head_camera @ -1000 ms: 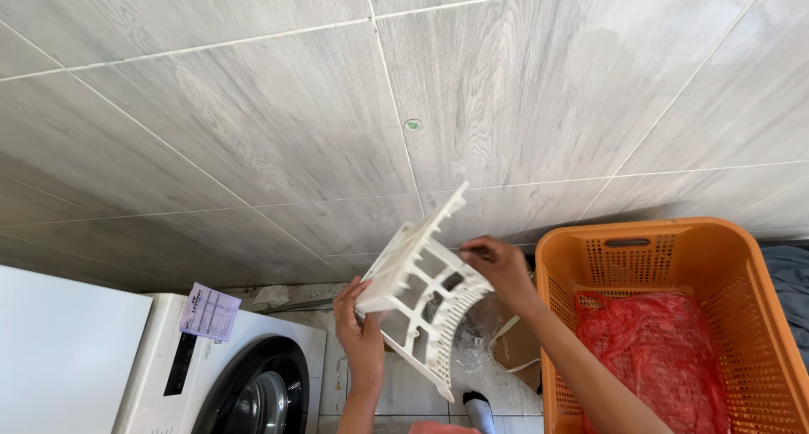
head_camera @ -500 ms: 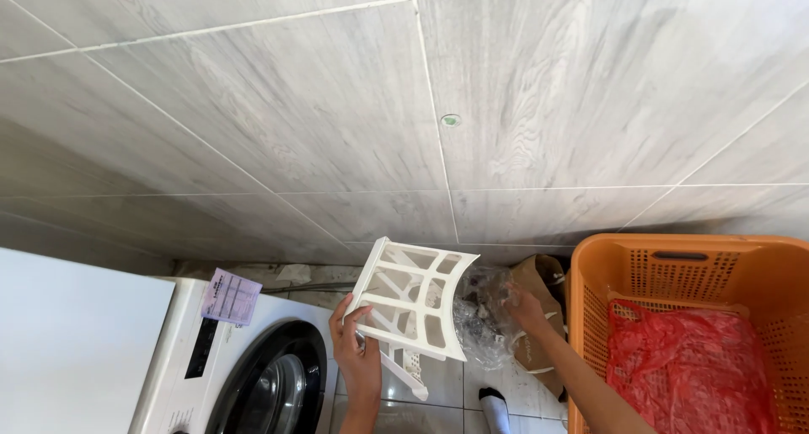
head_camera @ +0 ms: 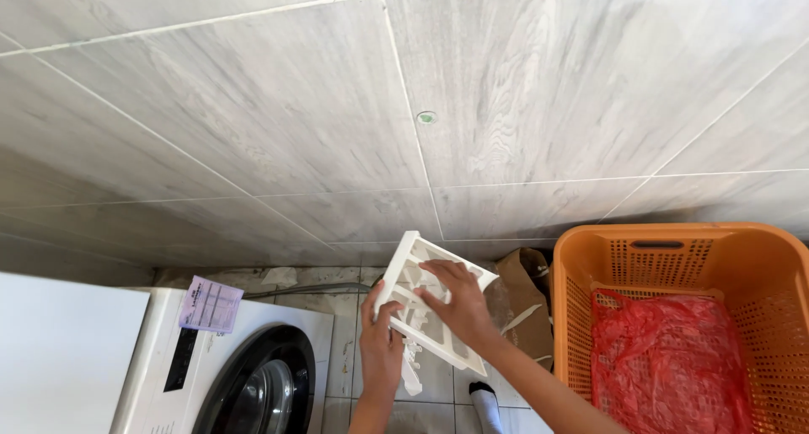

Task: Cleaning a dryer lint filter and sorting brown clothes in a laundry basket

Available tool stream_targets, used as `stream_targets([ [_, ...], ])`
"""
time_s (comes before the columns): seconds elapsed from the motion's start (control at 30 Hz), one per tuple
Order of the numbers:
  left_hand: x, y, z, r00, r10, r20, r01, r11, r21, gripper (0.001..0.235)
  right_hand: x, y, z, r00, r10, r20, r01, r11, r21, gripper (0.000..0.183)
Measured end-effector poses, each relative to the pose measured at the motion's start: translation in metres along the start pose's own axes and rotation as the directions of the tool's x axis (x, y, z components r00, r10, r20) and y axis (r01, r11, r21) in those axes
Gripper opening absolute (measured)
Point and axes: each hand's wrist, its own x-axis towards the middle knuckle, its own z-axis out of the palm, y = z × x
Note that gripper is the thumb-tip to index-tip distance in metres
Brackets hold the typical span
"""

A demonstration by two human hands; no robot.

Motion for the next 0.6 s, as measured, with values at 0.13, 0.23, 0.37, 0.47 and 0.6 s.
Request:
stream_targets([
  [0.13,0.0,0.013,0.013,0.998,0.001,0.064,0.0,1.0,-0.007,0.042,0.007,-0.003,0.009,0.959,0.26,0.108,-0.27,0.959,0.085,0.039],
  [0.23,0.0,0.018,0.018,0.997,0.017,0.072,-0.018,1.0,0.001,0.042,0.004,-0.011,0.0,0.938,0.332,0.094,-0.346,0.901,0.261,0.022],
  [0.37,-0.003,0.022,0.022,0.995,0.032,0.095,-0.031,0.999,-0.01,0.039,0.004,-0.01,-0.006,0.939,0.331,0.091,-0.341,0.876,0.342,0.01],
  [0.47,-0.005,0.023,0.026,0.995,0.019,0.099,-0.017,1.0,-0.019,0.04,0.004,0.012,-0.001,0.956,0.293,0.018,-0.286,0.916,0.281,0.019],
  [0.6,-0.008,0.019,0.029,0.995,0.039,0.093,-0.041,0.999,0.013,0.04,0.005,0.045,0.003,0.935,0.341,0.101,-0.354,0.917,0.182,0.047],
])
